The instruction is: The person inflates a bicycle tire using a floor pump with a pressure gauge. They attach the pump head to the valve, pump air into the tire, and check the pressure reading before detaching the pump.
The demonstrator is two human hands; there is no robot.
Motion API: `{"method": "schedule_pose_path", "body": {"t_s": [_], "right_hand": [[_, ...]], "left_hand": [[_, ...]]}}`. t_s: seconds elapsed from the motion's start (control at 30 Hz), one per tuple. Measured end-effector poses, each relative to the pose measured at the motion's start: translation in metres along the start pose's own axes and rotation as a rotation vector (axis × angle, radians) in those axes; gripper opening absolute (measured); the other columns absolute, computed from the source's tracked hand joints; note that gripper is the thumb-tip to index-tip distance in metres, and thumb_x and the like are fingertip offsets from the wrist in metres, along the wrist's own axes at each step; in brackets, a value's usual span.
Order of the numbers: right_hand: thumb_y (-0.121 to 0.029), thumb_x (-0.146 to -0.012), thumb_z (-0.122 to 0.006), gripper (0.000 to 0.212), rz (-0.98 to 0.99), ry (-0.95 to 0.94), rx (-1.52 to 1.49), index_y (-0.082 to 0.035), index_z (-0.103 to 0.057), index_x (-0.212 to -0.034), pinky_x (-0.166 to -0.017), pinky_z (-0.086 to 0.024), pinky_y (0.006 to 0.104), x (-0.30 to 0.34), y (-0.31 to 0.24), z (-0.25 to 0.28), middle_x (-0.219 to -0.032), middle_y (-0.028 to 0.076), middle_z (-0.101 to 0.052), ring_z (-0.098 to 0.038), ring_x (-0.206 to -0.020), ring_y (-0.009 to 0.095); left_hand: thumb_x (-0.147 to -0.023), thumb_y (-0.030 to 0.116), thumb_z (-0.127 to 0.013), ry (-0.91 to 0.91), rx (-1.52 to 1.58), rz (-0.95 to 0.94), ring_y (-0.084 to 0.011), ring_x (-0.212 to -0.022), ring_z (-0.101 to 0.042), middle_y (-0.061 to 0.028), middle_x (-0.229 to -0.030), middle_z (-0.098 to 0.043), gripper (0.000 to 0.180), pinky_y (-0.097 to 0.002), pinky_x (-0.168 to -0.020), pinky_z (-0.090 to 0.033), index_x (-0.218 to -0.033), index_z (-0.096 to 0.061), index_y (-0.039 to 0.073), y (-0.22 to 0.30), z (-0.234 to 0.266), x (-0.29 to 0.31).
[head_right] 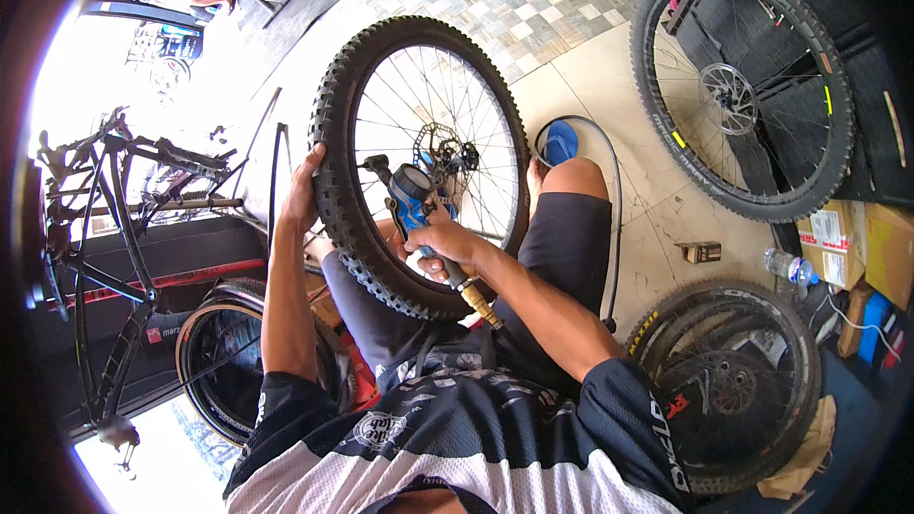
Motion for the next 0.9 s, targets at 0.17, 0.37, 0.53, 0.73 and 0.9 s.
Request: {"method": "schedule_pose_path", "body": {"t_s": [0.17, 0.37, 0.53, 0.73, 0.9], "right_hand": [[-0.011, -0.094, -0.062, 0.032, 0.003, -0.024, -0.012, 0.0, -0.058, -0.124, -0.039, -0.041, 0.0286, 0.001, -0.001, 0.001, -0.105, 0.011, -0.065, -0.045, -0.047, 0.008], [-0.011, -0.095, -0.062, 0.032, -0.01, -0.014, -0.026, 0.0, -0.058, -0.125, -0.038, -0.041, 0.0285, 0.0, 0.0, 0.001, -0.104, 0.012, -0.066, -0.046, -0.047, 0.008], [-0.011, -0.097, -0.062, 0.026, -0.013, -0.004, -0.019, -0.001, -0.058, -0.121, -0.038, -0.041, 0.0284, -0.001, 0.0, 0.0, -0.101, 0.01, -0.065, -0.046, -0.047, 0.008], [-0.012, -0.096, -0.063, 0.02, 0.003, 0.0, 0.007, -0.002, -0.057, -0.112, -0.038, -0.041, 0.0287, -0.003, -0.002, 0.0, -0.093, 0.006, -0.06, -0.046, -0.047, 0.007], [-0.011, -0.095, -0.064, 0.019, -0.027, 0.012, 0.011, -0.001, -0.056, -0.109, -0.037, -0.04, 0.0293, -0.001, -0.002, -0.002, -0.092, 0.006, -0.06, -0.045, -0.047, 0.007]], "left_hand": [[-0.099, 0.071, -0.055, -0.136, 0.165, 0.024, -0.0234, -0.084, -0.074, -0.0136, -0.097, -0.074, 0.079, -0.0373, -0.075, -0.063, -0.123, -0.066, -0.003, -0.006, -0.012, -0.005], [-0.099, 0.073, -0.05, -0.163, 0.149, 0.049, -0.0263, -0.09, -0.076, -0.0159, -0.103, -0.075, 0.083, -0.0395, -0.08, -0.064, -0.124, -0.067, -0.004, -0.013, -0.006, -0.009], [-0.099, 0.073, -0.052, -0.164, 0.143, 0.055, -0.0244, -0.085, -0.076, -0.0151, -0.097, -0.076, 0.081, -0.0386, -0.079, -0.064, -0.119, -0.068, -0.004, -0.015, -0.003, -0.01], [-0.101, 0.059, -0.062, 0.173, -0.135, -0.104, -0.017, -0.073, -0.068, -0.0103, -0.089, -0.07, 0.062, -0.0318, -0.066, -0.057, -0.115, -0.064, -0.001, 0.007, -0.006, 0.0], [-0.091, 0.047, -0.078, 0.238, -0.357, -0.126, -0.0217, -0.083, -0.068, -0.0151, -0.099, -0.07, 0.066, -0.0354, -0.072, -0.057, -0.123, -0.058, -0.007, 0.031, -0.019, 0.015]]}}
Point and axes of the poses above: each hand's wrist, its own x-axis away from the middle knuckle, its own z-axis out of the back of the hand, y = z × x, the point moved 4 cm from there along -x, towards the middle knuckle
